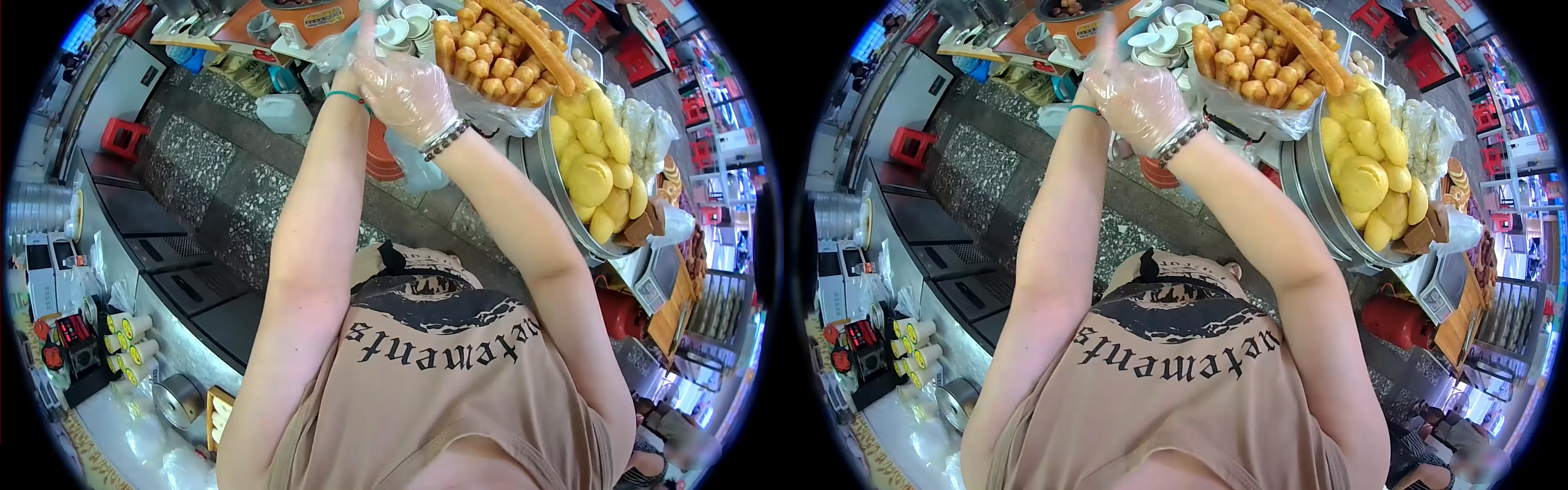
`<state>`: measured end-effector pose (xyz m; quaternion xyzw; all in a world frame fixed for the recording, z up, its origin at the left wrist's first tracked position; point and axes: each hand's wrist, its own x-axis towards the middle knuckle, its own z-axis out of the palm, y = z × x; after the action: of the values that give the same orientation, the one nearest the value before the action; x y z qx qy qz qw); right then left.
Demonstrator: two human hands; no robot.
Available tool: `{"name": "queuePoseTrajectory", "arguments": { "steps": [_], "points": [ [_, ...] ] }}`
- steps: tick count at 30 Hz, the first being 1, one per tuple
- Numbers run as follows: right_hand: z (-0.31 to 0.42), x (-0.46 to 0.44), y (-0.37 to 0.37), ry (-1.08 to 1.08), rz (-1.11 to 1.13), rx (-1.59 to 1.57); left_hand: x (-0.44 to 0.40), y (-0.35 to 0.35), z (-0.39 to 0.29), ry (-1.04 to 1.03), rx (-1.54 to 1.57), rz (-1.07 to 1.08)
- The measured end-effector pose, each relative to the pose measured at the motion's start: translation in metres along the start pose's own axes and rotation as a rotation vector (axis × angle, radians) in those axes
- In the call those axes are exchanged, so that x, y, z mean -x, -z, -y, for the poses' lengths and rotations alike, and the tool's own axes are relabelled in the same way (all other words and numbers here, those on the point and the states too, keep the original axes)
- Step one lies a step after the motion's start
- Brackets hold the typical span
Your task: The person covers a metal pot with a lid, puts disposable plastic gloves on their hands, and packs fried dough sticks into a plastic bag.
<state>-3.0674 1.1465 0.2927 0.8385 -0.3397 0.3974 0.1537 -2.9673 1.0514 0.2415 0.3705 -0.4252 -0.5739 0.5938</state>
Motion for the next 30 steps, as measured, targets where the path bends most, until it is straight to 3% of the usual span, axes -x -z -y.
{"name": "queuePoseTrajectory", "arguments": {
  "steps": [1,3,6,9,11,13,15,16,21,24,25,28,30],
  "points": [
    [0.006,-0.002,-0.003,-0.004,-0.001,0.005,0.010,-0.006,-0.019,0.039,0.325,-0.076],
    [0.014,-0.005,-0.008,-0.289,0.036,-0.002,0.018,-0.010,-0.046,-0.029,0.684,-0.201],
    [0.007,-0.004,-0.022,-0.485,0.076,-0.041,0.030,-0.009,-0.073,-0.078,0.878,-0.279],
    [0.016,-0.008,-0.022,-0.621,0.137,-0.111,0.042,0.000,-0.084,-0.106,0.914,-0.098],
    [0.026,-0.006,-0.032,-0.641,0.288,-0.284,0.045,0.003,-0.086,-0.121,1.115,0.140],
    [0.035,-0.004,-0.033,-0.594,0.253,-0.361,0.047,0.011,-0.091,-0.104,1.127,0.167],
    [0.042,-0.001,-0.024,-0.110,0.628,0.001,0.047,0.017,-0.096,-0.153,1.053,0.172],
    [0.057,-0.011,-0.007,-0.469,0.572,-0.177,0.050,0.016,-0.098,-0.125,1.060,0.090],
    [0.064,-0.015,0.000,-0.420,0.838,-0.072,0.028,0.025,-0.058,-0.212,0.685,-0.093],
    [0.062,-0.002,-0.016,-0.589,0.656,-0.092,0.025,0.028,-0.045,-0.196,0.259,-0.301],
    [0.060,0.004,-0.020,-0.588,0.659,-0.093,0.018,0.038,-0.030,-0.195,0.260,-0.304],
    [0.052,0.015,-0.027,-0.589,0.097,-0.252,0.011,0.049,0.005,-0.334,-0.053,-0.307],
    [0.046,0.017,-0.030,-0.593,0.068,-0.341,0.012,0.056,0.018,-0.270,-0.095,-0.286]
  ]
}}
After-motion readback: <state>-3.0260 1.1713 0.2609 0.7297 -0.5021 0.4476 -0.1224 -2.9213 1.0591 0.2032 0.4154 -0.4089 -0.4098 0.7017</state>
